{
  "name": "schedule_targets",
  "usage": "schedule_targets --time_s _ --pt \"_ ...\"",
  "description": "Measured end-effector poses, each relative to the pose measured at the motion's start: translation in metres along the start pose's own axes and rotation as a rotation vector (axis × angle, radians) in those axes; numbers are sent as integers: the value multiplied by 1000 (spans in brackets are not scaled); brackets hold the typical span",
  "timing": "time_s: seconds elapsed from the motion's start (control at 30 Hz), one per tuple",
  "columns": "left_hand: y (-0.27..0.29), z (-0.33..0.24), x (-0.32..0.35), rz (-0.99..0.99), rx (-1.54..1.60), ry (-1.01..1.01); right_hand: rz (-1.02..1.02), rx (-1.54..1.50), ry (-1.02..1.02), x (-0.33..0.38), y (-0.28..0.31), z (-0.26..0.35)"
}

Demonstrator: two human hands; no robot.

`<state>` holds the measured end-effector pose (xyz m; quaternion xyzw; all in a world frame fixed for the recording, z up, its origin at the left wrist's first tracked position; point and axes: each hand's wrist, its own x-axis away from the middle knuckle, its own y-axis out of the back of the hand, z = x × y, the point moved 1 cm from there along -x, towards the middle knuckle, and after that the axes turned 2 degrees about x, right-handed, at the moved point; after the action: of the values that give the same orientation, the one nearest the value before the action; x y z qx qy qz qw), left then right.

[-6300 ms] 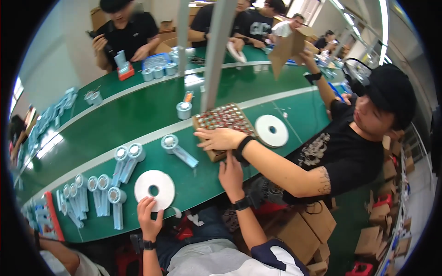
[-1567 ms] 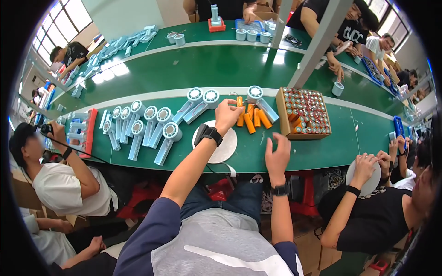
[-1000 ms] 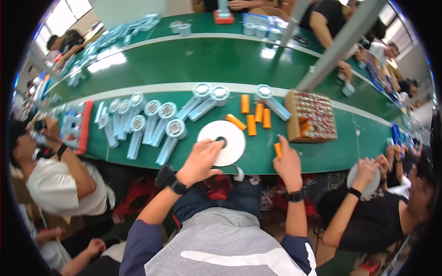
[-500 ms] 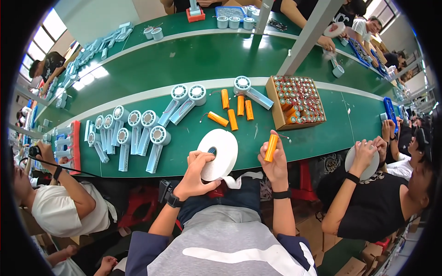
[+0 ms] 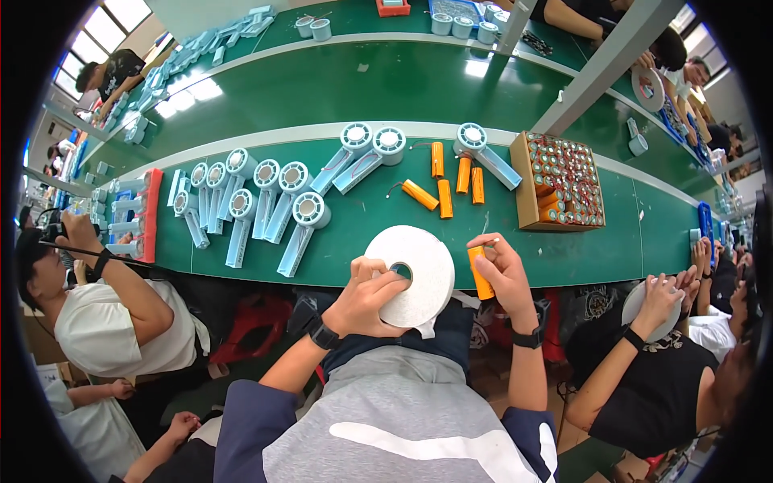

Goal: Assembling small handheld electronic fans on a factory production line.

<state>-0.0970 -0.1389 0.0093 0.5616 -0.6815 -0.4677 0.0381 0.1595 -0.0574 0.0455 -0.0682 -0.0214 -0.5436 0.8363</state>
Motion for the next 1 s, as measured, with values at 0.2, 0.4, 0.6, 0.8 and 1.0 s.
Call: schedule_targets --time_s 0.2,0.4,0.6,0.8,1.0 --pt "20 -12 -2 93 -53 -72 217 321 52 -6 -14 36" --pt "27 -15 -2 82 -83 -123 145 353 68 -1 -25 30" --pt "-25 -36 12 -188 26 129 -441 365 228 -30 -52 10" --pt "-33 -53 18 -48 -47 17 -735 277 472 -118 45 113" --pt "-10 -30 -9 79 -89 100 -568 185 369 -36 11 72"
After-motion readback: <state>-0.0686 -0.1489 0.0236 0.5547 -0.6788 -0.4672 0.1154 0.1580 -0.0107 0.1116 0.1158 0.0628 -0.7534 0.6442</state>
